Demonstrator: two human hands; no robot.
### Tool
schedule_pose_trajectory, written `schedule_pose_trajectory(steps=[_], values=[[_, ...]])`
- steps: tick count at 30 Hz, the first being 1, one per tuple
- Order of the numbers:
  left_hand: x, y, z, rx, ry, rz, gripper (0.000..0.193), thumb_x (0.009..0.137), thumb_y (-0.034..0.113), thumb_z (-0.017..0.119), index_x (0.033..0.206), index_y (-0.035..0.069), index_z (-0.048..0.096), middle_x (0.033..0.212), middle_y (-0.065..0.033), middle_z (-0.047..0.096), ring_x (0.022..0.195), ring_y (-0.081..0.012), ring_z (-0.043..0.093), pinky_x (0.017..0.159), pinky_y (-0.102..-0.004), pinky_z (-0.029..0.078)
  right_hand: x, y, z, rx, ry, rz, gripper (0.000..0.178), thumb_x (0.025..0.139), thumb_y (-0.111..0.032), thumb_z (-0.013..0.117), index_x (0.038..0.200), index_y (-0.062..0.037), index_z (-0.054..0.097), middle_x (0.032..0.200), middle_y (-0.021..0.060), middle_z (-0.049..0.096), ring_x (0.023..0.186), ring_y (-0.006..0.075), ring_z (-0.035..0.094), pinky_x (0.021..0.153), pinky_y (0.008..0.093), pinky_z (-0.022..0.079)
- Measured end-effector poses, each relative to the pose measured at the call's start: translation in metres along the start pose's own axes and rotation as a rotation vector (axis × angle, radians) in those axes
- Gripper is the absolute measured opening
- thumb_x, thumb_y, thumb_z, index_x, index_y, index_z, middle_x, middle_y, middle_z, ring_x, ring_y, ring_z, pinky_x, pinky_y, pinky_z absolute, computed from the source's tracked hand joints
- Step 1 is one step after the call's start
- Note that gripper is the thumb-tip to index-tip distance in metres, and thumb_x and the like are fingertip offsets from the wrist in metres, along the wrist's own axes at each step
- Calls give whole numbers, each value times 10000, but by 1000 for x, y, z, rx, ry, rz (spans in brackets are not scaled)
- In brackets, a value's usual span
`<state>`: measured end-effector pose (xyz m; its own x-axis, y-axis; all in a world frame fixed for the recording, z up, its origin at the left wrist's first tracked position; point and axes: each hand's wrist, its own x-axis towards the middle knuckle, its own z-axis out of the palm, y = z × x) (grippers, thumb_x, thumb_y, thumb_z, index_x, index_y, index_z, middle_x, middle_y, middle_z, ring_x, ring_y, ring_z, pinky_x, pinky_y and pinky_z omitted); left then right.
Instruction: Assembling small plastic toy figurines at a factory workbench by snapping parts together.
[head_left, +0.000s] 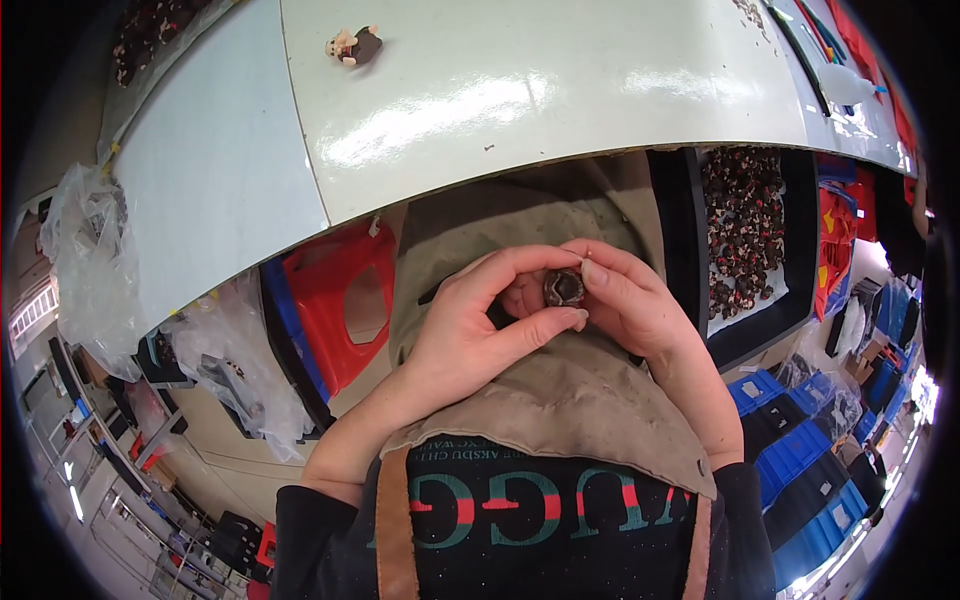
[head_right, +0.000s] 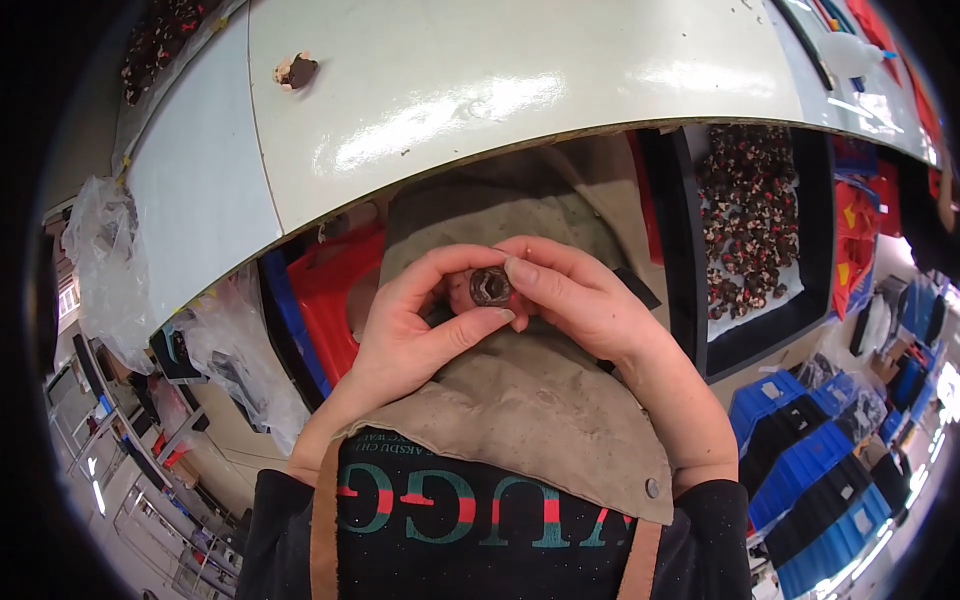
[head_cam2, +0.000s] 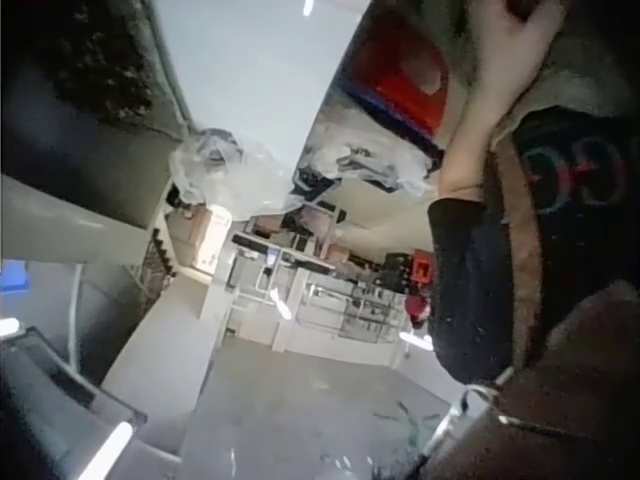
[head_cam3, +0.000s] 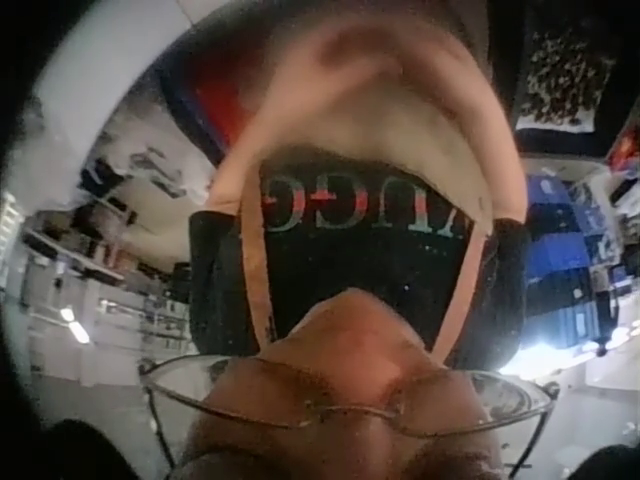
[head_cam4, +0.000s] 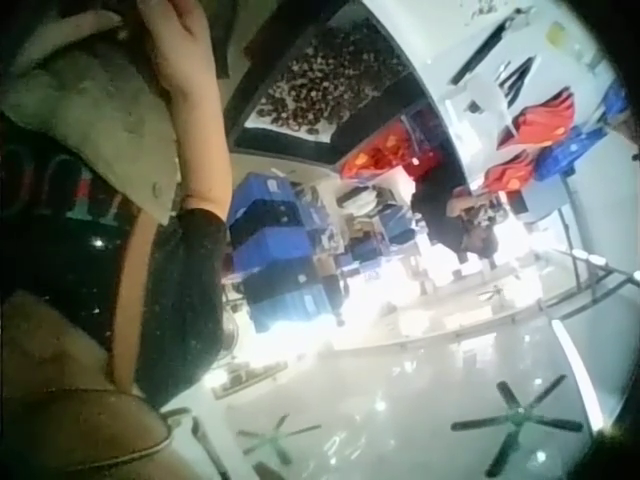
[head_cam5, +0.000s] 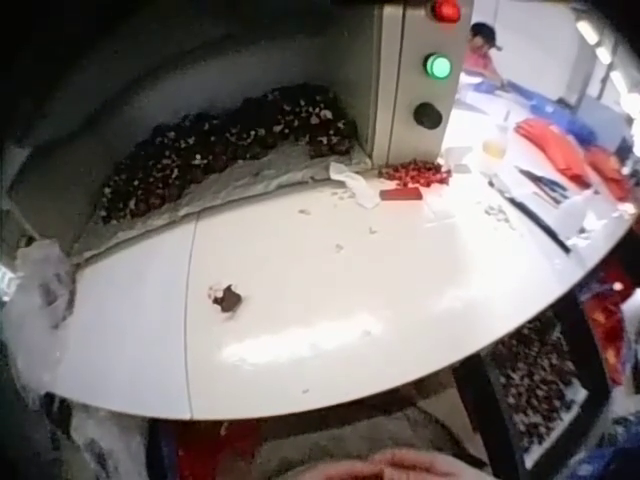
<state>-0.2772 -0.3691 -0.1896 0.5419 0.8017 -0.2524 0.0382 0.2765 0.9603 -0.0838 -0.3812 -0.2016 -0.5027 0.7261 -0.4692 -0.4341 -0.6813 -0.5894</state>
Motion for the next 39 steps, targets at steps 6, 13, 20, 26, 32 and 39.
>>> schedule_pose_trajectory(steps=[6,13,20,26,32,39], values=[[-8,3,-11,79,102,38,341,796,27,711,1108,26,573,859,-16,633,705,-60,560,658,-187,424,6,11,11,-13,55,-18,375,942,-296,536,1181,-15,469,1036,58,550,943,134,533,813,264,435],[-19,3,-22,282,178,115,339,745,62,769,1032,44,589,775,18,627,640,-29,527,569,-178,403,13,24,23,26,-7,-11,345,943,-291,542,1162,-29,490,1038,43,553,912,110,520,782,249,429],[-2,-19,-10,272,212,131,336,732,75,783,1011,54,597,743,23,610,603,-22,516,526,-173,390,17,27,-7,44,-37,35,344,948,-277,514,1177,-22,500,1038,50,555,907,116,522,775,256,423],[-7,5,-17,274,253,141,343,727,74,786,1021,69,610,739,26,588,585,-25,483,520,-177,382,20,8,19,15,24,69,415,911,-359,541,1121,-4,502,962,43,540,841,123,522,728,256,432],[-91,138,-72,386,238,135,358,772,155,761,1081,62,607,749,1,532,609,-66,477,535,-201,400,-9,-26,170,-20,176,89,421,929,-246,559,1272,-20,466,1097,60,568,970,136,566,794,269,468],[-154,242,-51,203,182,167,331,836,128,695,1139,49,589,745,-9,536,625,-80,499,567,-221,430,-72,-67,238,108,-115,-132,371,852,-310,659,1061,-39,516,978,80,578,755,143,526,688,275,433]])
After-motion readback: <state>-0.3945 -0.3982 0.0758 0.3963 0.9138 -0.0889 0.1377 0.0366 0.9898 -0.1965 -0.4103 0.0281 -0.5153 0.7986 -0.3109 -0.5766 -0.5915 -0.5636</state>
